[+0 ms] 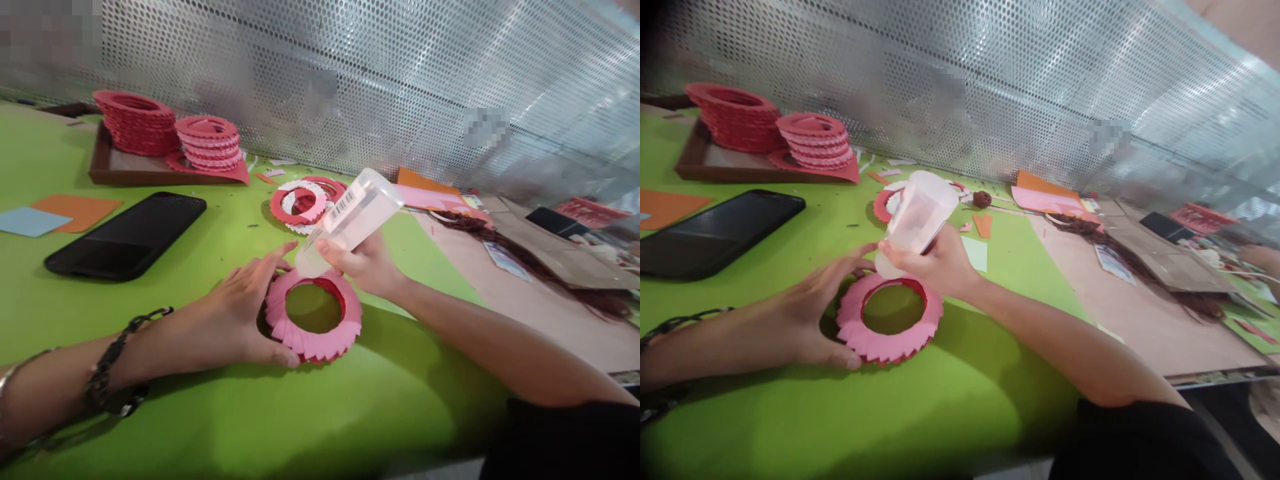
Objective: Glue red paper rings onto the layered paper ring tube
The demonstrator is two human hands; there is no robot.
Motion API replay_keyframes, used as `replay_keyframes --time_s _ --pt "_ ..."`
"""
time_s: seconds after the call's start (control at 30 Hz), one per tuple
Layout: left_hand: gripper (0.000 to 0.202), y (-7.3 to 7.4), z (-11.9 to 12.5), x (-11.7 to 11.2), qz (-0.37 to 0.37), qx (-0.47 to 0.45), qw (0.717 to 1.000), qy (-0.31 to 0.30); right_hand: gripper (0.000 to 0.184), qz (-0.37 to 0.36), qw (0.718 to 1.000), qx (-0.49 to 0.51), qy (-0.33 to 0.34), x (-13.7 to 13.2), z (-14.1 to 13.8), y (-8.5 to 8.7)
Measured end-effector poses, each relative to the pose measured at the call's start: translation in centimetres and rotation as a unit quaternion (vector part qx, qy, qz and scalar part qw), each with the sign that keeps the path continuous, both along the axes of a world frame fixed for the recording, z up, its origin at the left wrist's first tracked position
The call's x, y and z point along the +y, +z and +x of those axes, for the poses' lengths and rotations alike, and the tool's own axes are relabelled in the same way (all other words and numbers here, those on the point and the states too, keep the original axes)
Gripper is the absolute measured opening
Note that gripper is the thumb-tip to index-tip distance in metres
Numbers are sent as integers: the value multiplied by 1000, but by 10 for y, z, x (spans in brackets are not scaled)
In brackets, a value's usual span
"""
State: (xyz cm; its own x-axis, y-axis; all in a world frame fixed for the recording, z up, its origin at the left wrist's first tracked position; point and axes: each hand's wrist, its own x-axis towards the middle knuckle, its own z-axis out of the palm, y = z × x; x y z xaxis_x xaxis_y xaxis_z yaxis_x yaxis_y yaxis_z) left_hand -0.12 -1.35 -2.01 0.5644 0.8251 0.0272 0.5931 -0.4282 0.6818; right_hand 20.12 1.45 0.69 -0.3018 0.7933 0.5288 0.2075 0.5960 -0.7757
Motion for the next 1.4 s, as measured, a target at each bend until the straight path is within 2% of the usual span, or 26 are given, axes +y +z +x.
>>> replay_keyframes --time_s 0.13,0.37,0.5,0.67,0.73,0.93,1.03,1.17,1.3,1.4 --pt "113 2 1 -2 -3 15 1000 6 33 -16 1000 -5 -19 -1 12 4" --pt "115 5 4 -4 -22 25 999 12 34 3 999 8 -40 -6 31 9" --pt "116 4 4 -4 -7 12 1000 0 35 0 999 33 -22 -7 15 10" --pt "114 7 5 -2 -12 0 1000 4 32 -7 999 11 37 -6 -11 4" --pt "111 6 6 -1 -13 1 1000 4 29 -9 999 0 46 -5 -13 2" --pt "119 -2 5 -3 12 -2 1000 -2 22 -2 999 3 38 -1 -5 2" --pt "120 -4 3 -2 24 2 1000 1 30 -13 1000 -2 15 1 2 4" --pt "111 -3 2 -1 42 19 999 3 39 -20 1000 -8 -22 0 16 4" --pt "119 -2 4 -1 36 17 999 9 47 -20 999 -11 -42 -1 27 4" --pt "122 -2 6 -1 28 18 999 13 49 -17 999 11 -48 -3 23 6"
